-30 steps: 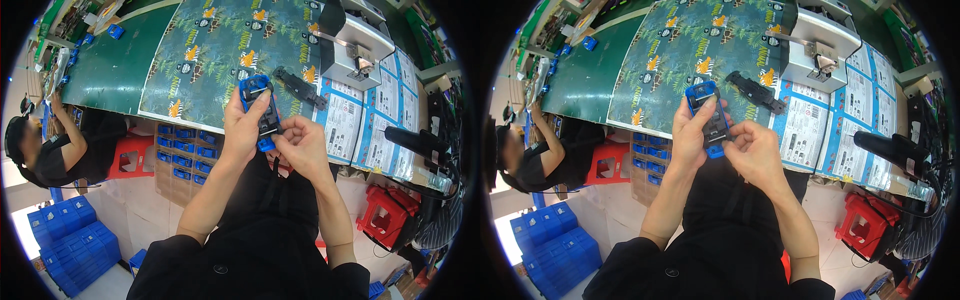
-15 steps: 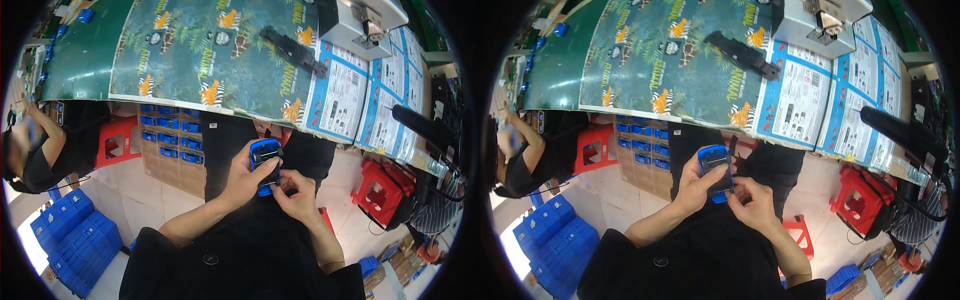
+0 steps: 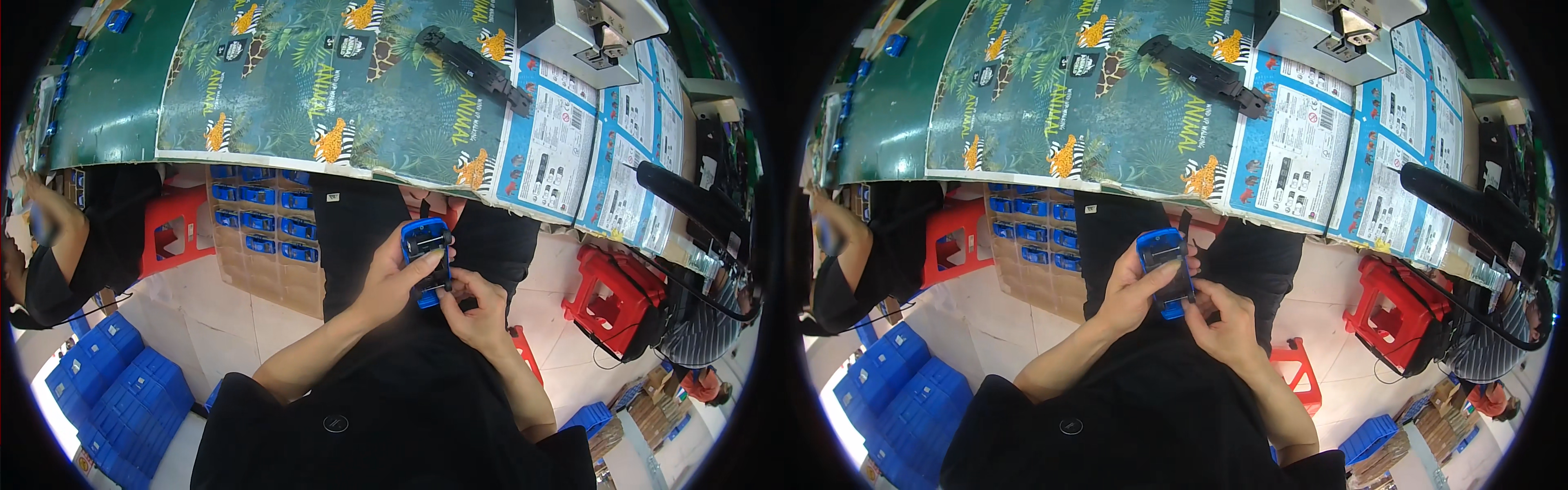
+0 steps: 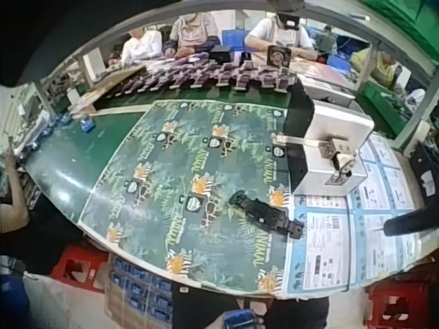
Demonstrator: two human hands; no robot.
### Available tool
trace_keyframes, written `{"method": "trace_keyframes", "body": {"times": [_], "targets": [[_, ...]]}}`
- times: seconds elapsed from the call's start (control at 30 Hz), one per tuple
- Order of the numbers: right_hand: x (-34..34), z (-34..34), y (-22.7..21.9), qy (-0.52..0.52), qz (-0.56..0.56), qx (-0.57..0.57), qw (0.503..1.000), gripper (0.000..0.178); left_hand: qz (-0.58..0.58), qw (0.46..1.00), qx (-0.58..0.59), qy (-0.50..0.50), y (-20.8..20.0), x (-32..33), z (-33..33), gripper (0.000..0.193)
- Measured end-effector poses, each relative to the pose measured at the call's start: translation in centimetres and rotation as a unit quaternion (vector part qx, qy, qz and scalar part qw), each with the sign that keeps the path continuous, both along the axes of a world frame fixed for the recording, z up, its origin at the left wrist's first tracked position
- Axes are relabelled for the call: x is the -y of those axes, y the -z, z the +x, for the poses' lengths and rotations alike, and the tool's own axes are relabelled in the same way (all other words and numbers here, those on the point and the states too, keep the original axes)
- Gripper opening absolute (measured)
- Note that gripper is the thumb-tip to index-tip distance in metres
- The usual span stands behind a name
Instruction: The person assembles toy cars by fitting car bodies, chassis, and wheels together by hand, securing them with an electric screwdriver, and placing the finished cars onto the conveyor table.
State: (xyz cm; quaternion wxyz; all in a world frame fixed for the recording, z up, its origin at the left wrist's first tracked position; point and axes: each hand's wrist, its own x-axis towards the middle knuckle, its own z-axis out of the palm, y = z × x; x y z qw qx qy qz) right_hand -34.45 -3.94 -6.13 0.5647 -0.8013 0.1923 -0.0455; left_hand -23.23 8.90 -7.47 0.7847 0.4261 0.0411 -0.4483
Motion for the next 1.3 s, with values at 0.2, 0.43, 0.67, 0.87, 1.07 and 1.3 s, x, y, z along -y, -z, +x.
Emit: {"method": "trace_keyframes", "body": {"times": [0.2,0.43,0.67,0.87,1.07,1.3], "targets": [[-0.2,0.0,-0.1,-0.003,0.015,-0.051,0.999,0.027,0.008,0.999,-0.036,-0.016,0.9,-0.2,-0.1,0.03],[0.7,-0.5,-0.8,-0.022,0.041,-0.116,0.992,0.031,0.042,0.994,0.101,0.02,1.5,-0.6,-1.5,0.036],[3.1,-0.8,-3.0,-0.046,-0.019,-0.092,0.994,0.028,0.051,0.99,0.108,0.08,2.0,-0.8,-2.4,0.035],[3.4,0.4,-4.5,-0.048,-0.078,0.011,0.996,0.024,0.046,0.982,0.131,0.126,2.0,-0.7,-2.6,0.036],[2.6,0.8,-3.1,-0.089,-0.133,0.016,0.987,0.025,0.044,0.979,0.141,0.138,2.2,-0.7,-2.7,0.037],[2.9,1.4,-1.2,-0.105,-0.161,-0.014,0.981,0.023,0.037,0.991,0.024,0.129,3.9,-0.5,-2.9,0.032]]}}
